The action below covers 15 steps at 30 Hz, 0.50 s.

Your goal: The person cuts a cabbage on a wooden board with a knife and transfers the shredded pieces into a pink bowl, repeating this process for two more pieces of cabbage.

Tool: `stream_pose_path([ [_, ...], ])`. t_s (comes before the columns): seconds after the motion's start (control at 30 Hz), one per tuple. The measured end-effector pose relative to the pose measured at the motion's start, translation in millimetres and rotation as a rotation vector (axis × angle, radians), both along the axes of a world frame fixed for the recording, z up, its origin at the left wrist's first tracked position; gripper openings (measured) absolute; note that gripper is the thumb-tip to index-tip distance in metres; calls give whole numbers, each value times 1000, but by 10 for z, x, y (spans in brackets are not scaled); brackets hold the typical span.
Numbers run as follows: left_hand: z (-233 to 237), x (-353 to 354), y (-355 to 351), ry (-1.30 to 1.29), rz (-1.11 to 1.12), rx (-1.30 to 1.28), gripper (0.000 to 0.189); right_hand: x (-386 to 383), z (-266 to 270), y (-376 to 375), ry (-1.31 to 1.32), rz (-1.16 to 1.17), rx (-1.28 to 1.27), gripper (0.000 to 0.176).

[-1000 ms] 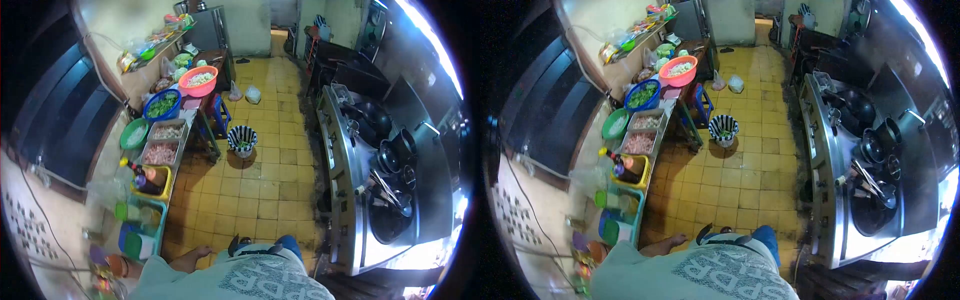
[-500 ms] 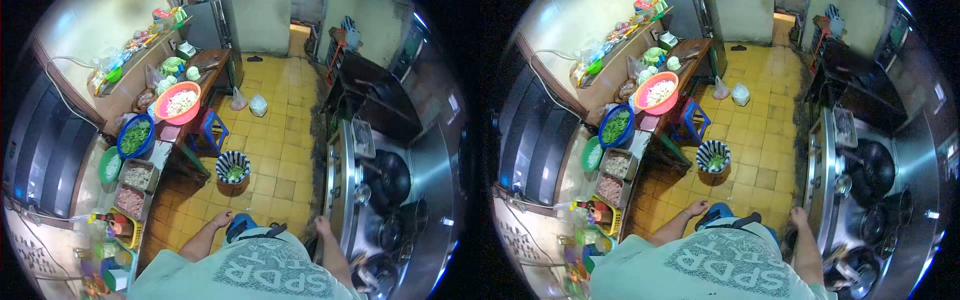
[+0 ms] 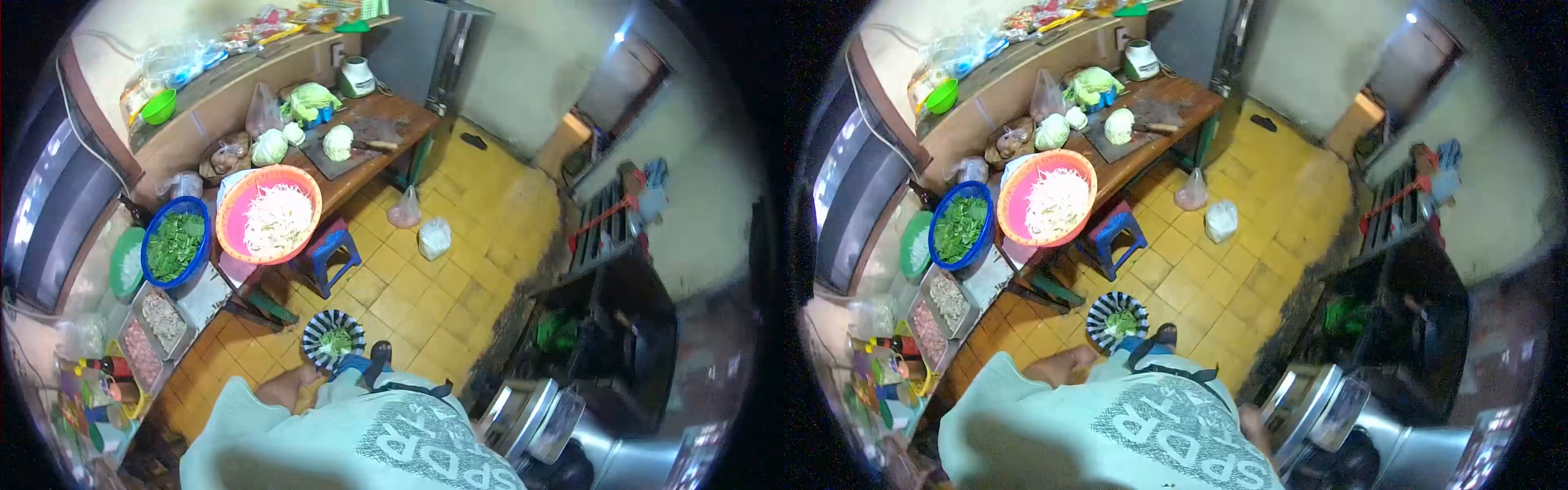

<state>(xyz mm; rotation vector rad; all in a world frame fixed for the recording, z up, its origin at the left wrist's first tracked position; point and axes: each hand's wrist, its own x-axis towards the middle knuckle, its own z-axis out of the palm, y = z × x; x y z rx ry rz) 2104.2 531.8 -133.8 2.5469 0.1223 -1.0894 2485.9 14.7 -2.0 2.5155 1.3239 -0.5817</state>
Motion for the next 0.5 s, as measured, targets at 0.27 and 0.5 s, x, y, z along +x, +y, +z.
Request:
stream_pose_path([
  [0.27, 2180, 3003, 1404, -645, 1182, -524, 46, 1559, 98, 1929, 239, 12, 8, 30],
  [0.5, 2459, 4145, 2625, -987, 1491, -525, 37, 3937, -91, 3968, 324, 30, -45, 34],
])
